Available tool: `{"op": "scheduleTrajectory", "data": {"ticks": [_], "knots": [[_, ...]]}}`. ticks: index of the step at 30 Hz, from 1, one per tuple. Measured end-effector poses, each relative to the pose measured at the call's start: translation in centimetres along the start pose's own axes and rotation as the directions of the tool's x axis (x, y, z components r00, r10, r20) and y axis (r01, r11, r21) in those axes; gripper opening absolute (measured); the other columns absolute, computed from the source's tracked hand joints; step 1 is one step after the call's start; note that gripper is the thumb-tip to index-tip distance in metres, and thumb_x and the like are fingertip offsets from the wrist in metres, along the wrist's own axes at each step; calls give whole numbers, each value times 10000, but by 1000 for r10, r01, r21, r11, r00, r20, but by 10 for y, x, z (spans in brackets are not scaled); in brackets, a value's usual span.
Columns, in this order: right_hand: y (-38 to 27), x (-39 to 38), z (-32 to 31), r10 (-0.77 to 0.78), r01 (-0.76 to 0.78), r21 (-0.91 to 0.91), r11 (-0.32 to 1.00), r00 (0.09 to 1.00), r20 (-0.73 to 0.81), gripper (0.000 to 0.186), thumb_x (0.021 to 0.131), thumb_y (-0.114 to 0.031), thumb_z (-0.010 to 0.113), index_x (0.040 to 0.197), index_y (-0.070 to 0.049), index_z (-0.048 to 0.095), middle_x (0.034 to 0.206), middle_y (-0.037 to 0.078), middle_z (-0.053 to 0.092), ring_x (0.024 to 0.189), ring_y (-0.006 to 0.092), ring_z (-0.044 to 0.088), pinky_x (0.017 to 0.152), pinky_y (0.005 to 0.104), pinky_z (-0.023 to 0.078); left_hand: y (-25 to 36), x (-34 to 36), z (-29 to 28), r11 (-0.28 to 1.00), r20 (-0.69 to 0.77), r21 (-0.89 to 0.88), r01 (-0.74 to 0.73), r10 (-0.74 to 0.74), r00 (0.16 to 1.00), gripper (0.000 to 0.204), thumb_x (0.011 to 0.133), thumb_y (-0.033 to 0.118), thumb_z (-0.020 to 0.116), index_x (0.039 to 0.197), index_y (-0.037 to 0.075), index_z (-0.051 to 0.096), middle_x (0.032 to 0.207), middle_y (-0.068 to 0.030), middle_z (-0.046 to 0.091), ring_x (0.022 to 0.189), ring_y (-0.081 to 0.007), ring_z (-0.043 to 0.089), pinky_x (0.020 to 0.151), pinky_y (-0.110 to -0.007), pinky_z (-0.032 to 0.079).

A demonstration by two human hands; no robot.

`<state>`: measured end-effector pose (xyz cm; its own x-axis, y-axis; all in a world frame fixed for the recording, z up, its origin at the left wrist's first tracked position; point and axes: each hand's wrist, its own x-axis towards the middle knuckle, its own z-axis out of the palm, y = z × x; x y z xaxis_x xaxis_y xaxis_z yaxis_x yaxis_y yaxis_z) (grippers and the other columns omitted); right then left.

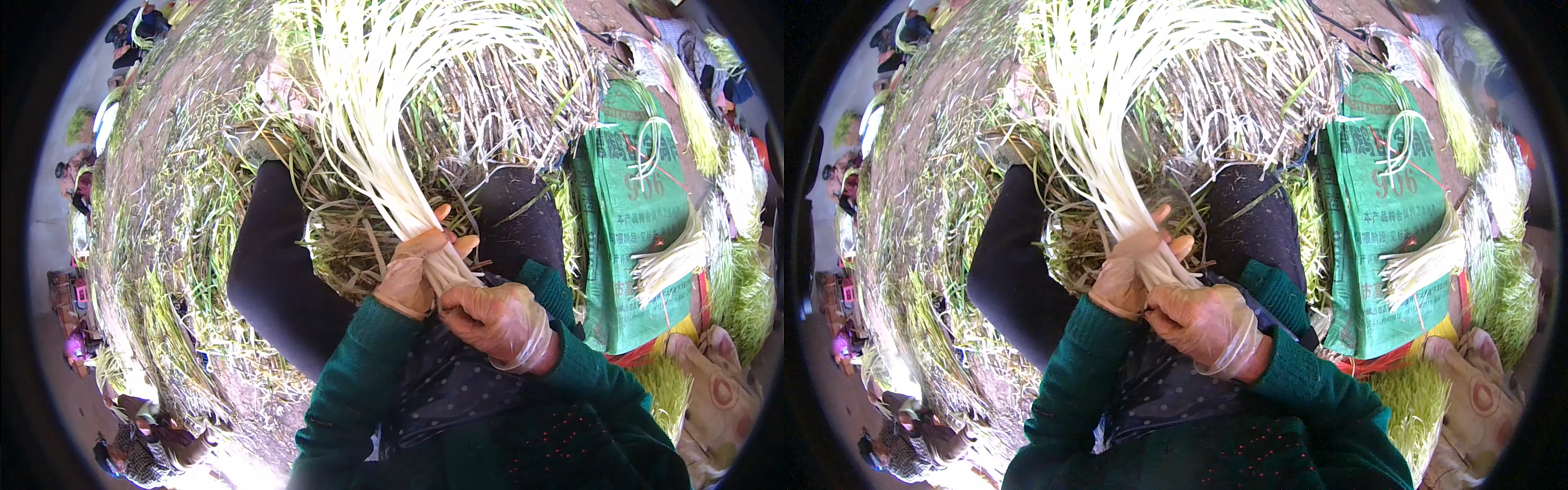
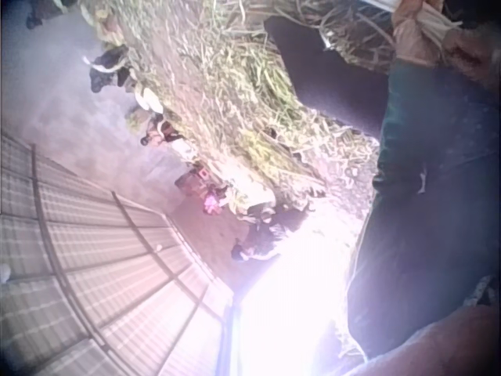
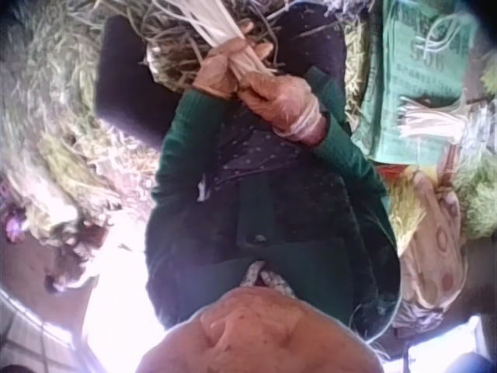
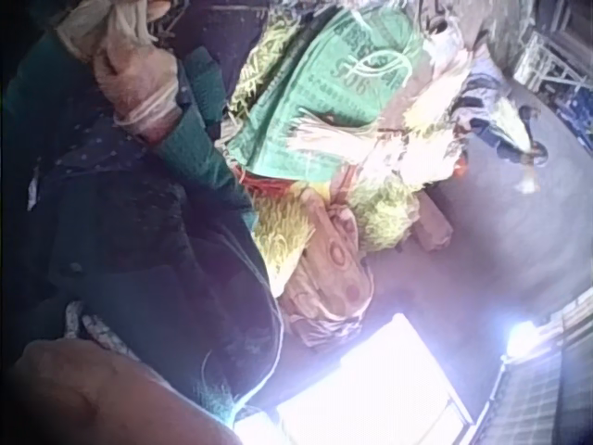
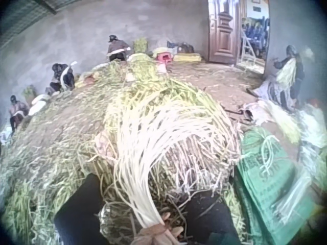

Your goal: The person gathers long green plant stalks, aligns them into bundles, and ties them with thin strips. The person repeatedly picks up stalks, arranges them, and secures them into neat bundles.

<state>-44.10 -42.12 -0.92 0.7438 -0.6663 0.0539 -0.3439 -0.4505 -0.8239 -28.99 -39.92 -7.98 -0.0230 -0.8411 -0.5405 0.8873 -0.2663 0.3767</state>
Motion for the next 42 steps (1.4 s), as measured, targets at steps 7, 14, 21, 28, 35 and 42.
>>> {"op": "scheduleTrajectory", "data": {"ticks": [7, 14, 21, 28, 35, 42], "knots": [[14, -7, 12, 159, -164, 74, 984, 985, 70, 159, 760, -191, 678, 862, -97, 599, 654, 109, 590, 589, 266, 604, 524, 347, 471, -6, 7, -5, 1000, -1, -26, -15, 14, 1000, 541, 838, 110, 588, 1327, 74, 359, 908, -78, 516, 983, -343, 590, 829, -497, 511], [23, -8, 25, 196, -195, 22, 981, 980, -21, 141, 774, -231, 641, 746, -110, 575, 608, 130, 557, 564, 328, 574, 507, 395, 458, -13, 12, -6, 1000, -26, -4, -3, 3, 1000, 530, 841, 90, 571, 1324, 83, 355, 907, -99, 517, 1035, -372, 559, 844, -531, 497], [36, -7, 25, 209, -208, 125, 970, 978, 3, 74, 788, -124, 595, 824, -61, 610, 605, 101, 566, 509, 216, 576, 494, 305, 453, -11, 7, -3, 998, 12, 41, -39, 38, 999, 539, 829, 136, 599, 1308, 29, 377, 887, -104, 544, 1012, -339, 580, 816, -466, 521], [36, -5, 14, 444, -492, 355, 795, 871, 212, 104, 788, -166, 590, 778, -63, 607, 602, 148, 562, 524, 288, 575, 503, 358, 453, -11, 7, -5, 980, -8, 198, -36, 38, 999, 512, 815, 185, 635, 1268, 35, 451, 859, -85, 552, 846, -263, 637, 730, -357, 536], [30, -3, -1, 496, -522, 451, 724, 848, 185, 97, 822, -134, 580, 823, -40, 602, 601, 68, 576, 504, 137, 563, 472, 266, 441, -18, 9, -17, 983, -41, 169, -64, 72, 997, 497, 833, 171, 612, 1270, 5, 441, 790, -56, 563, 749, -225, 643, 648, -332, 554], [39, 0, -19, 635, -479, 748, 459, 766, 101, 94, 857, -106, 565, 899, -24, 584, 646, 31, 576, 516, 79, 521, 477, 204, 424, -3, 11, -25, 996, 12, -76, -36, 37, 999, 541, 778, 120, 644, 1237, -65, 425, 701, -60, 591, 608, -242, 640, 534, -390, 572]]}}
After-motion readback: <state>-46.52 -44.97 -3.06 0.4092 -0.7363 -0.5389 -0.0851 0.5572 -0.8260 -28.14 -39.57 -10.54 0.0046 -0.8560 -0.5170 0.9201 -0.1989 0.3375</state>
